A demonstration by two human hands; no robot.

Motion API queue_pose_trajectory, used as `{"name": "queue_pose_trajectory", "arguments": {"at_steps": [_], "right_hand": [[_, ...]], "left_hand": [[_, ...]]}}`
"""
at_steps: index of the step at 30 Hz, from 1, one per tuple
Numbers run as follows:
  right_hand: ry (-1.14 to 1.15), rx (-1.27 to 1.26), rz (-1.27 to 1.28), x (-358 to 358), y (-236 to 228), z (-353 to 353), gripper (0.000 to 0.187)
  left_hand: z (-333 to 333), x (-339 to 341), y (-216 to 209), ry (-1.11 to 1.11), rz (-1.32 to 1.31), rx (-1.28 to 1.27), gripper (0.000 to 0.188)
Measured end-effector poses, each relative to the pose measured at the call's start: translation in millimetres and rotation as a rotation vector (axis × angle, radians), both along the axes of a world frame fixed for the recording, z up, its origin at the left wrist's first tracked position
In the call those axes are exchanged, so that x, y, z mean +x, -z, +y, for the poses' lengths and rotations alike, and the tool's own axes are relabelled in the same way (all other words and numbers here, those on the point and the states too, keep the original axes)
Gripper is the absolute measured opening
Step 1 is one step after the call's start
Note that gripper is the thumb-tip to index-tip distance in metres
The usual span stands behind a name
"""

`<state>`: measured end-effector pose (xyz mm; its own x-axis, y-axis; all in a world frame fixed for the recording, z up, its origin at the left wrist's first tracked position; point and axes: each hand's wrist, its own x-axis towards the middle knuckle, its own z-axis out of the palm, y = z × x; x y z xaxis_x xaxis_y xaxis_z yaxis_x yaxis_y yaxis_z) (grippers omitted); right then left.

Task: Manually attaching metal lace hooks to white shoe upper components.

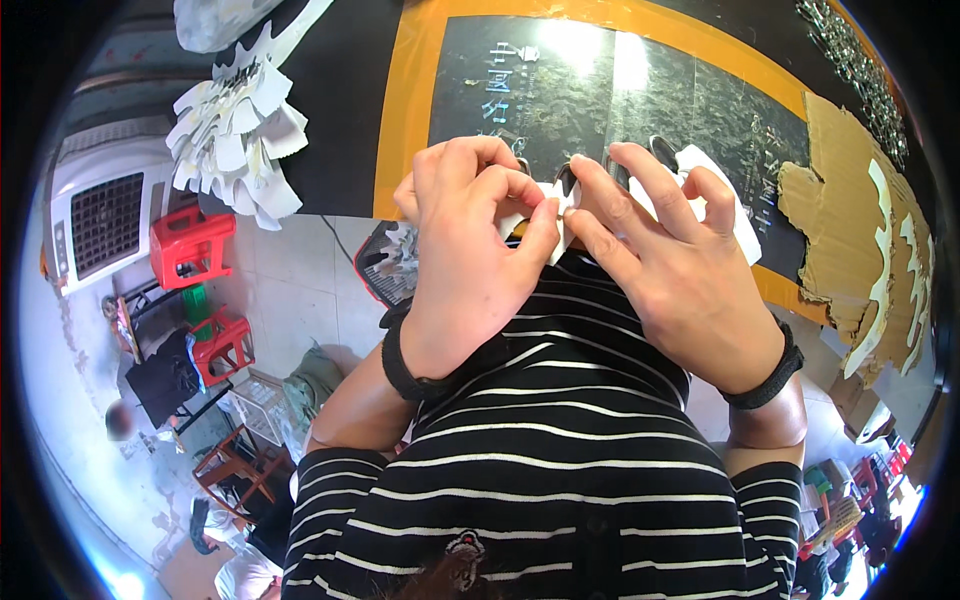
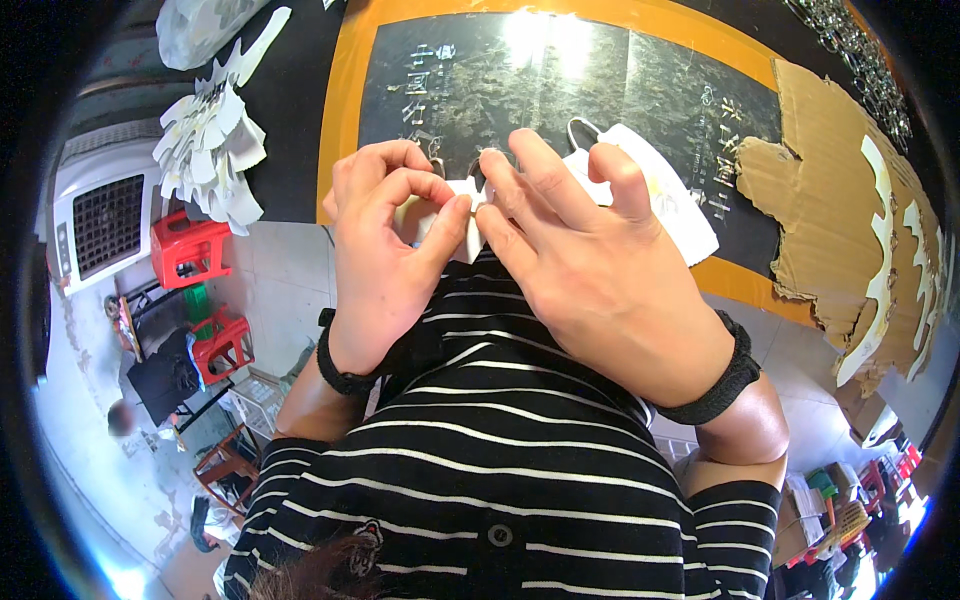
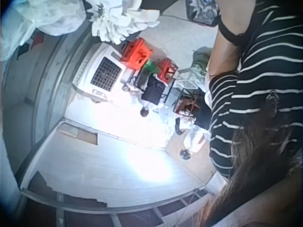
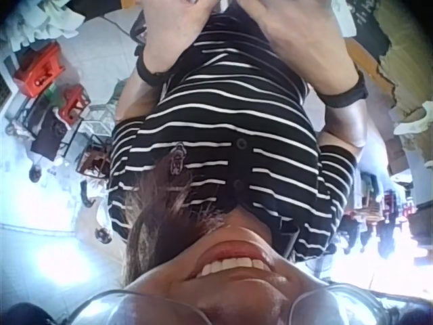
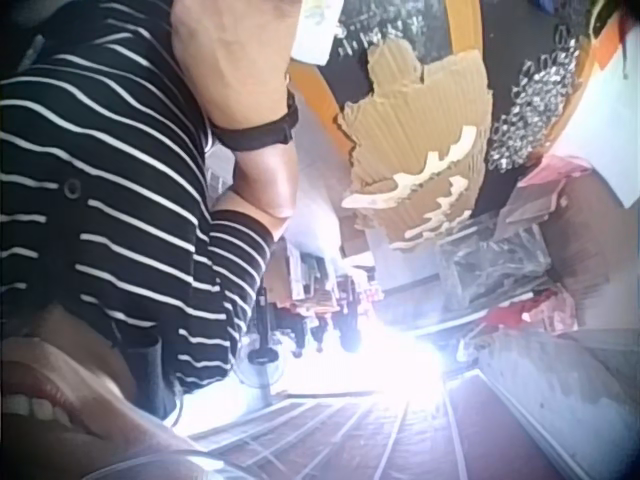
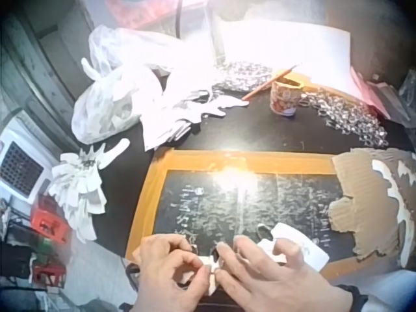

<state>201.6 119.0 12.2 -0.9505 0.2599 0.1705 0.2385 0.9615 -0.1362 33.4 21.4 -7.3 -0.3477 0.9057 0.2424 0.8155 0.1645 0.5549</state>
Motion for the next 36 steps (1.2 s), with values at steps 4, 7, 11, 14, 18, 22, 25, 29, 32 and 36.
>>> {"name": "queue_pose_trajectory", "arguments": {"at_steps": [4, 7, 11, 14, 18, 22, 25, 29, 32, 36], "right_hand": [[-0.001, -0.018, -0.008, 0.5, -0.4, 0.1, 0.037], [0.001, -0.014, -0.005, 0.0, -0.5, 0.0, 0.038], [0.0, -0.042, -0.011, -0.3, -1.6, 0.3, 0.04], [-0.004, -0.048, -0.009, -0.5, -1.9, 0.1, 0.04], [-0.008, -0.046, -0.017, -0.6, -3.3, 0.4, 0.039], [-0.005, -0.031, -0.021, -0.6, -2.4, 1.2, 0.039], [-0.01, -0.033, -0.011, -0.8, -1.5, 1.4, 0.037], [-0.009, -0.027, -0.018, -0.8, -2.1, 1.1, 0.035], [-0.013, -0.023, -0.022, -1.0, -3.4, 0.9, 0.034], [-0.017, -0.038, -0.028, -0.6, -3.0, 0.8, 0.034]], "left_hand": [[9.2, -4.1, -7.9, 0.006, -0.054, -0.071, 0.012], [15.2, -11.1, -11.7, 0.07, -0.058, -0.099, 0.012], [20.1, -13.2, -20.0, 0.173, 0.006, -0.165, 0.014], [22.0, -15.6, -20.0, 0.21, 0.053, -0.165, 0.015], [27.6, -21.3, -17.7, 0.256, 0.02, -0.202, 0.017], [27.6, -26.1, -18.0, 0.272, -0.038, -0.216, 0.016], [19.1, -23.7, -18.9, 0.241, -0.078, -0.224, 0.015], [13.3, -16.4, -13.4, 0.152, -0.068, -0.126, 0.013], [9.6, -11.8, -10.3, 0.109, -0.089, -0.108, 0.012], [7.4, -6.3, -6.6, 0.052, -0.115, -0.078, 0.011]]}}
